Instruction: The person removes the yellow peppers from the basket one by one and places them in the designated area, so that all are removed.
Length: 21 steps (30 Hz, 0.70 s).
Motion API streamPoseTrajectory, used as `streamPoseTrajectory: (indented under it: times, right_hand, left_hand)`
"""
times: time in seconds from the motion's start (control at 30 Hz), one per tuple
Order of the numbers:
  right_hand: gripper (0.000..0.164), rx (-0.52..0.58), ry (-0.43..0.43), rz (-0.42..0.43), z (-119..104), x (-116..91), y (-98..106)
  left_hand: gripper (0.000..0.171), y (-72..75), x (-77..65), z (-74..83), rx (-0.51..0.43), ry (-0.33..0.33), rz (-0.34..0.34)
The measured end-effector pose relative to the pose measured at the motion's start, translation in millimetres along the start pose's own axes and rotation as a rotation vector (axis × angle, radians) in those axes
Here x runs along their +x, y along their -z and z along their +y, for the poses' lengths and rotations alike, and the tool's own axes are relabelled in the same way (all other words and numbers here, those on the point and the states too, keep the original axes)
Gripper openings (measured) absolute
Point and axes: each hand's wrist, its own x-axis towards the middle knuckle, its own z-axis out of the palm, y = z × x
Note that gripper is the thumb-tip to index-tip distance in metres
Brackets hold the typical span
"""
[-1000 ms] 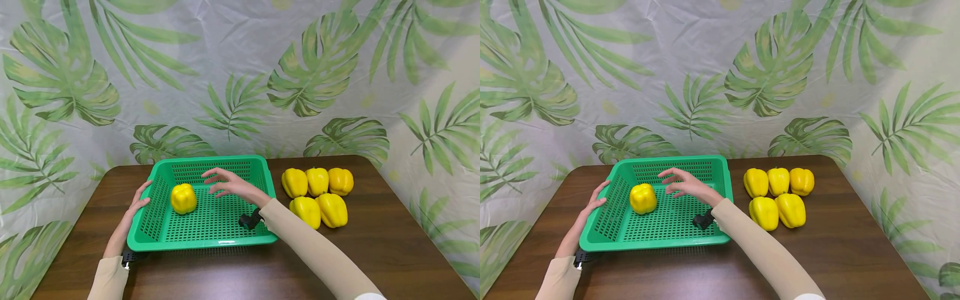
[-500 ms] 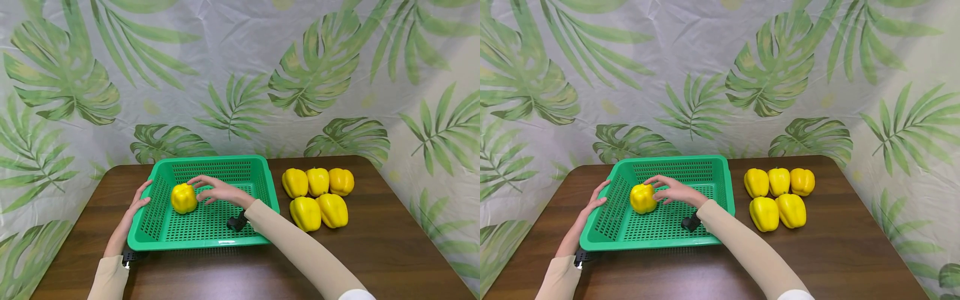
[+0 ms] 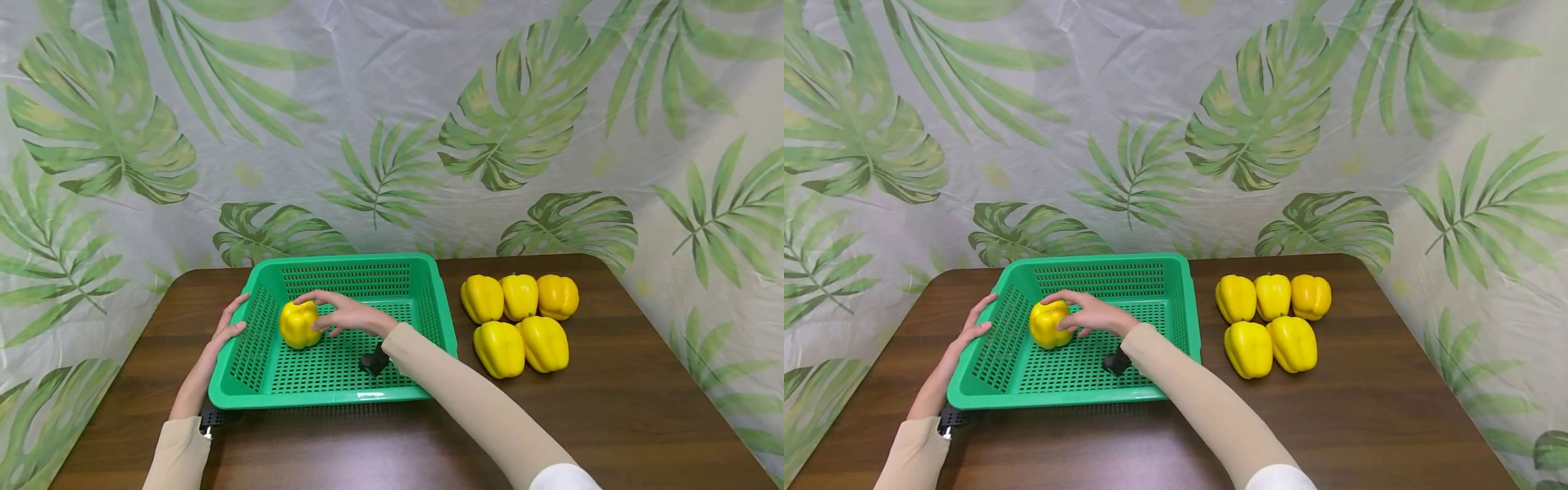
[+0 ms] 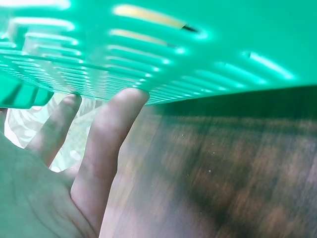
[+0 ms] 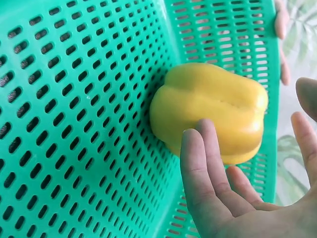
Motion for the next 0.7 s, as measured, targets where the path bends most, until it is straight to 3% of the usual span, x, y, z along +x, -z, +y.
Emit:
streamPoseTrajectory:
  times: [0.07, 0.1, 0.2, 0.33, 0.43, 0.53, 0.6, 0.7]
  right_hand:
    - [0.049, -0.016, -0.006, -0.006, -1, 3, -1]
    - [0.049, -0.024, -0.008, -0.010, -1, 5, -2]
    - [0.050, -0.063, -0.003, -0.015, -2, 9, -3]
    - [0.052, -0.107, 0.001, -0.016, -5, 14, -5]
    - [0.053, -0.134, 0.001, -0.018, -6, 18, -7]
    - [0.055, -0.158, -0.008, -0.016, -7, 22, -9]
    - [0.056, -0.165, -0.024, -0.017, -8, 24, -11]
    - [0.058, -0.172, -0.056, -0.013, -8, 27, -14]
  left_hand:
    - [0.055, 15.0, -2.8, -16.4, -0.017, -0.038, -0.027]
    - [0.055, 13.9, -2.3, -15.0, -0.018, -0.039, -0.028]
    - [0.053, -11.3, 5.0, 10.9, 0.010, -0.015, -0.006]
    - [0.052, -59.2, 16.3, 61.6, 0.071, 0.046, 0.053]
    - [0.055, -73.3, 18.8, 76.5, 0.085, 0.068, 0.081]
    - [0.053, -45.4, 12.5, 47.9, 0.029, 0.040, 0.043]
    - [0.055, -6.7, 2.5, 8.0, -0.011, 0.012, -0.003]
    - [0.060, 56.7, -15.3, -55.8, 0.003, 0.024, -0.020]
